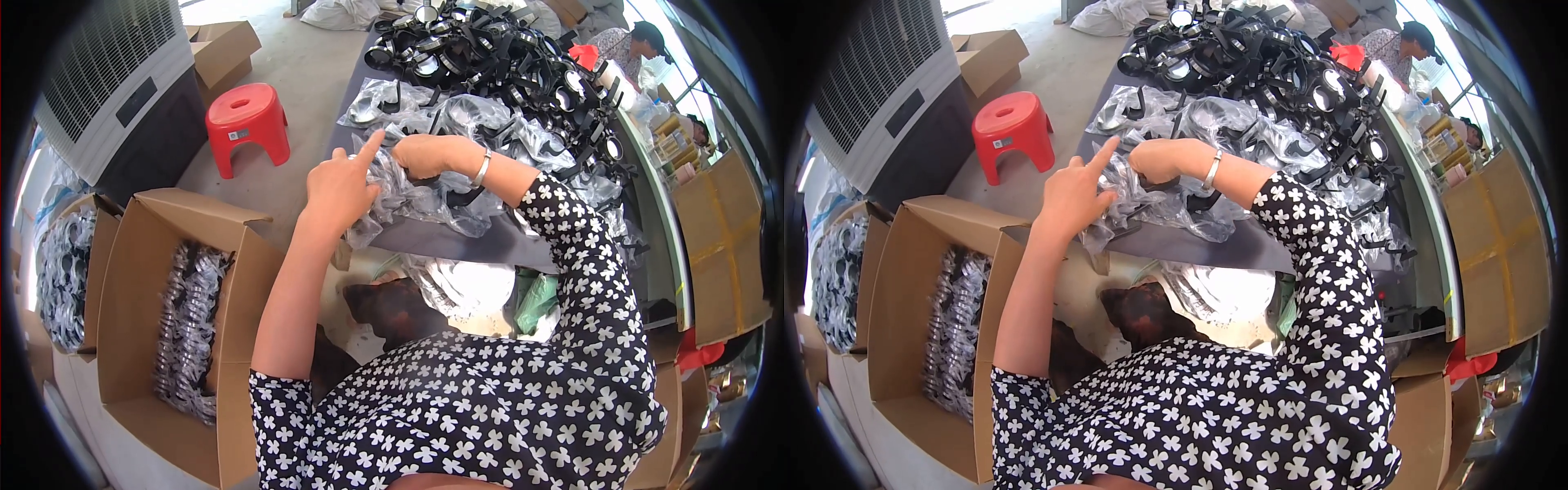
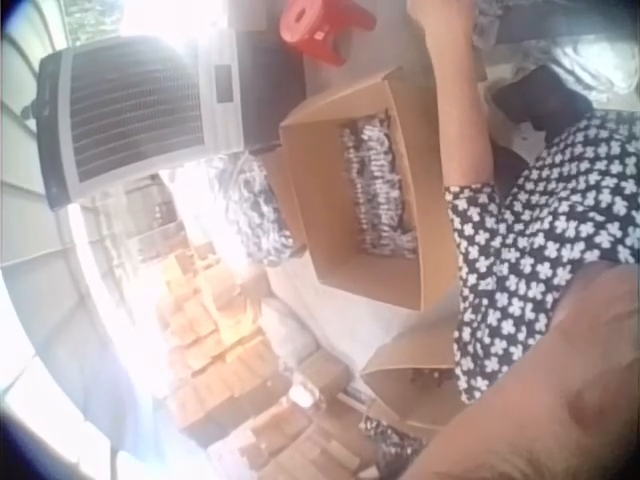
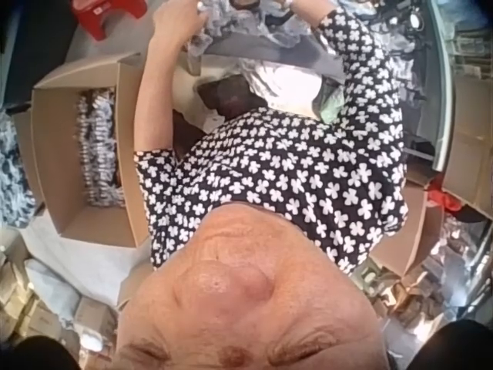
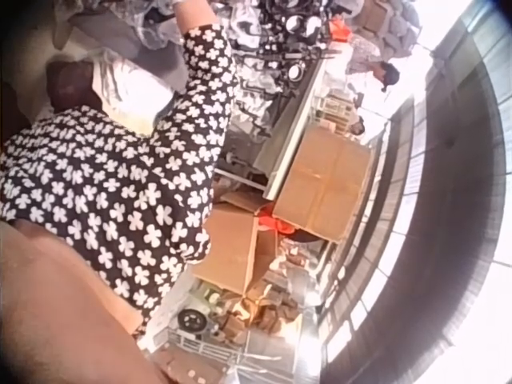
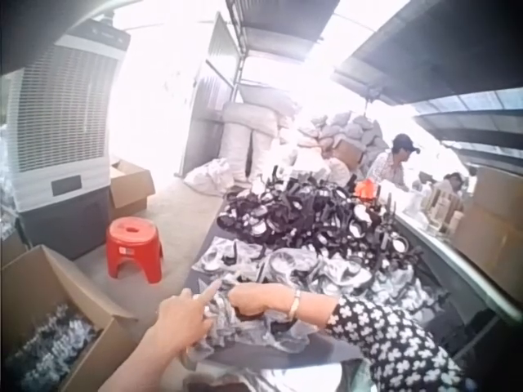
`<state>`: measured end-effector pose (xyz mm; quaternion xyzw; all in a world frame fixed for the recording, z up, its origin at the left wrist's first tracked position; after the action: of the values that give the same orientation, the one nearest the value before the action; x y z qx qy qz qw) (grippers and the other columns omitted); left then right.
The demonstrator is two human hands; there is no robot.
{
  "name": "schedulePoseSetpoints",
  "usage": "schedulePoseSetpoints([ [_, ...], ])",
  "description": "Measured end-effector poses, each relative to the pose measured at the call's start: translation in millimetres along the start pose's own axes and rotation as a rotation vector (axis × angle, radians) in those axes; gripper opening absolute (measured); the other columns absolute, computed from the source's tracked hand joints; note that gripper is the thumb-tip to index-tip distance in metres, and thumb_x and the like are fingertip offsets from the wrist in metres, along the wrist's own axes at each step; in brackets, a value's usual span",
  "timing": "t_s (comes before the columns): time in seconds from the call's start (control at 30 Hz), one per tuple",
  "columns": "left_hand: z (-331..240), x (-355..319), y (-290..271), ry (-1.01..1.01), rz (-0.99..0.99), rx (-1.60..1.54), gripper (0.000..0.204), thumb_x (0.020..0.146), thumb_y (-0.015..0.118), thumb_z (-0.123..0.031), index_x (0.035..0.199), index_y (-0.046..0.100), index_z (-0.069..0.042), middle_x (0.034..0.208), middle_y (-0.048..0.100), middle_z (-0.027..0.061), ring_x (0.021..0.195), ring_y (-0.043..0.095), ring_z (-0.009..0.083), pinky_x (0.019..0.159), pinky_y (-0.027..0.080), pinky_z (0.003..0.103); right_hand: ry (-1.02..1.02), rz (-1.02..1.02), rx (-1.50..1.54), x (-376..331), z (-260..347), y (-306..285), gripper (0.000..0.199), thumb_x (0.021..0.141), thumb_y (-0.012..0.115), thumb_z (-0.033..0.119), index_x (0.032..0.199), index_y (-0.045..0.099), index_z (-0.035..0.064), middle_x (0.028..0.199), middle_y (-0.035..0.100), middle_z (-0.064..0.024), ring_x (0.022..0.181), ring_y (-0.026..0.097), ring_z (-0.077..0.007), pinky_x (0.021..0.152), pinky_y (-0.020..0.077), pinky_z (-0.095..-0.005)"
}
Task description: The person packs circular metal components by hand, placing each component into an individual plastic bag, then arranging the bagged components into a cardboard box.
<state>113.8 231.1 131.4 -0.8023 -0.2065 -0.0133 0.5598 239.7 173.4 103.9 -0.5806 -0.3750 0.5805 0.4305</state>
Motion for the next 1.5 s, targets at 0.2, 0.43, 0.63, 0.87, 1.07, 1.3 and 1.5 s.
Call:
schedulePoseSetpoints([
  [0.2, 4.2, 0.5, 10.4, 0.103, -0.017, 0.051, 0.059, 0.071, 0.063, -0.030, 0.126, 0.042, -0.030, 0.086, 0.051, 0.0170, 0.079, 0.057, 0.0331, 0.068, 0.047, 0.041, -0.031, 0.018, 0.066, -3.8, 7.8, -3.7, 0.009, 0.066, 0.056, 0.007, 0.073, 0.061, 0.0052, 0.066, 0.060, -0.0143, 0.064, 0.058, -0.0323, 0.058, 0.0442, -0.0383],
  [0.43, -0.1, -3.8, 7.2, 0.112, -0.112, -0.005, 0.052, 0.070, 0.063, -0.026, 0.120, 0.047, -0.026, 0.086, 0.052, 0.0148, 0.079, 0.057, 0.0331, 0.068, 0.046, 0.041, 0.033, 0.127, -0.110, -6.8, 13.2, -12.4, 0.014, 0.067, 0.058, 0.014, 0.074, 0.062, 0.0026, 0.070, 0.062, -0.0150, 0.067, 0.059, -0.0324, 0.061, 0.0455, -0.0400],
  [0.63, 2.7, -8.2, 10.3, 0.129, -0.137, -0.032, 0.051, 0.068, 0.064, -0.026, 0.117, 0.049, -0.023, 0.090, 0.052, 0.0147, 0.079, 0.056, 0.0330, 0.066, 0.046, 0.042, -0.217, 0.159, -0.212, 14.1, 10.0, 3.5, 0.019, 0.067, 0.058, 0.016, 0.079, 0.065, 0.0024, 0.077, 0.063, -0.0163, 0.071, 0.061, -0.0309, 0.064, 0.0456, -0.0406],
  [0.87, -1.3, -6.2, 9.7, 0.141, -0.188, -0.049, 0.053, 0.066, 0.066, -0.023, 0.117, 0.049, -0.021, 0.091, 0.053, 0.0145, 0.080, 0.055, 0.0333, 0.066, 0.046, 0.041, -0.090, 0.053, -0.058, 9.9, -8.1, -2.8, 0.020, 0.065, 0.054, 0.014, 0.077, 0.064, 0.0005, 0.072, 0.062, -0.0183, 0.066, 0.059, -0.0299, 0.062, 0.0438, -0.0393],
  [1.07, 1.7, -7.8, 11.2, 0.142, -0.192, -0.046, 0.054, 0.066, 0.067, -0.023, 0.117, 0.049, -0.019, 0.091, 0.053, 0.0141, 0.079, 0.055, 0.0331, 0.066, 0.046, 0.041, 0.033, 0.076, -0.023, 12.6, 0.5, -4.1, 0.028, 0.065, 0.059, 0.025, 0.079, 0.065, 0.0004, 0.076, 0.063, -0.0168, 0.074, 0.060, -0.0311, 0.066, 0.0455, -0.0393],
  [1.3, 2.6, -13.8, 5.7, 0.109, -0.206, -0.029, 0.053, 0.065, 0.066, -0.020, 0.116, 0.051, -0.017, 0.086, 0.054, 0.0136, 0.078, 0.056, 0.0320, 0.066, 0.045, 0.041, 0.045, 0.050, -0.140, 15.3, 12.7, -4.1, 0.028, 0.065, 0.062, 0.023, 0.081, 0.065, 0.0008, 0.079, 0.064, -0.0156, 0.077, 0.061, -0.0301, 0.068, 0.0468, -0.0395],
  [1.5, -5.6, -7.7, 7.3, 0.128, -0.242, -0.007, 0.051, 0.066, 0.067, -0.024, 0.114, 0.051, -0.018, 0.086, 0.054, 0.0134, 0.078, 0.057, 0.0310, 0.065, 0.045, 0.040, -0.055, 0.001, 0.037, 0.7, -9.0, -15.1, 0.021, 0.064, 0.059, 0.018, 0.070, 0.058, -0.0019, 0.066, 0.057, -0.0156, 0.061, 0.055, -0.0270, 0.056, 0.0425, -0.0376],
])
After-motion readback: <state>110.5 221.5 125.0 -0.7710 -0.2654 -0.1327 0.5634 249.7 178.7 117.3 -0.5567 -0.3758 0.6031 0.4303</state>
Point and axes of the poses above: each hand's wrist, its own x-axis towards the middle knuckle, its own y-axis out of the palm, z = x × y, the point moved 6 cm from there along x, towards the middle knuckle
